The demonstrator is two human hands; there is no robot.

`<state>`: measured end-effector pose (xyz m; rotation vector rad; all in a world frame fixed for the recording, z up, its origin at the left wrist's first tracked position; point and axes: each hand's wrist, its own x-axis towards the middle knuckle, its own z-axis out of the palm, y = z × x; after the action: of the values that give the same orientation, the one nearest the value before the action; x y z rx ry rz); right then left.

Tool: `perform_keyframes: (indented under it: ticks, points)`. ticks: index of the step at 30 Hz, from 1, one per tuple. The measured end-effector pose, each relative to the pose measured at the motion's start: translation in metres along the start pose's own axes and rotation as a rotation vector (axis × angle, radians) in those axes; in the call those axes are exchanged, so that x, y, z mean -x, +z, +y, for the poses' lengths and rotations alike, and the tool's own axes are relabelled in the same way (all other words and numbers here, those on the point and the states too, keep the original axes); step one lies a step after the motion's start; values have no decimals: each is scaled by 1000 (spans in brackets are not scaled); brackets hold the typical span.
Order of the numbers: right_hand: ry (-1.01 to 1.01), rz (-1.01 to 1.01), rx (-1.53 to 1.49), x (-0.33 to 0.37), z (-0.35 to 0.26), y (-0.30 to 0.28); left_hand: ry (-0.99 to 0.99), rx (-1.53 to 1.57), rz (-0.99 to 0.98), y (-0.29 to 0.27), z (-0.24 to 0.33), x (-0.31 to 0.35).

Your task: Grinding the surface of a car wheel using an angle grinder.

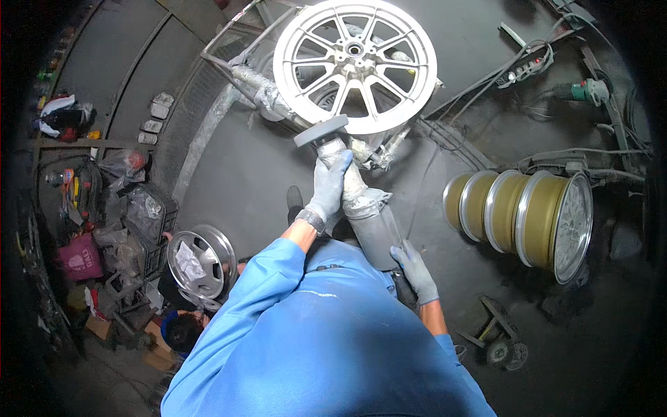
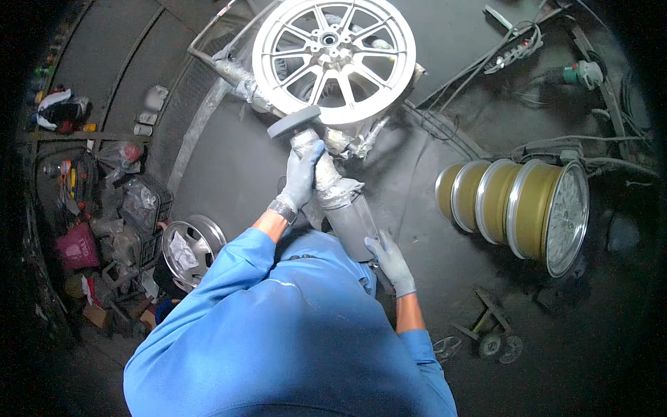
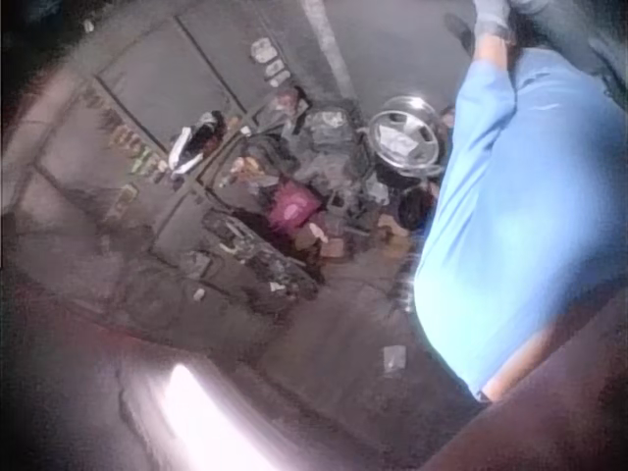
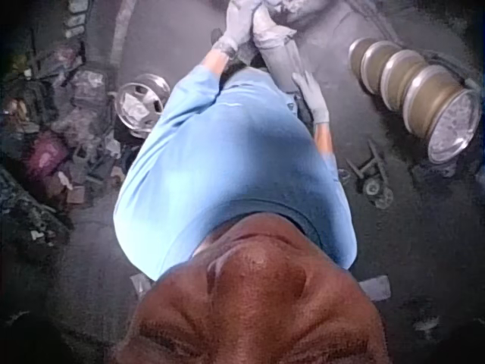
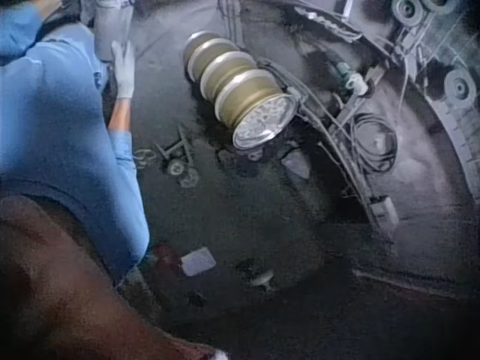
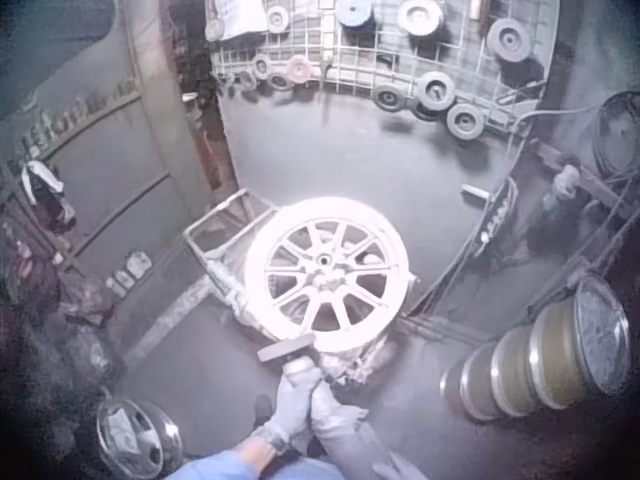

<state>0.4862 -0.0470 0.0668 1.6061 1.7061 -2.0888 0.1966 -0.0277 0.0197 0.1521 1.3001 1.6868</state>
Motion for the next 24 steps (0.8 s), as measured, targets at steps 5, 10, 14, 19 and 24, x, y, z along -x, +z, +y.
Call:
perform_keyframes:
  ticks: [5, 10, 14, 19, 24]
  points:
    - [2, 64, -58, 15, 8, -8, -37, 58, -53, 18, -14, 1]
    - [13, 186, -224, 42, 21, -22, -20, 3, -108, 62, -33, -1]
    - [47, 219, -225, 53, 15, -25, -84, -53, -81, 83, -50, -10]
    - [102, 246, -227, 57, 10, -14, -68, -71, -41, 72, -37, -2]
    - [62, 150, -76, 46, -13, -7, -78, 18, -6, 34, -18, -5]
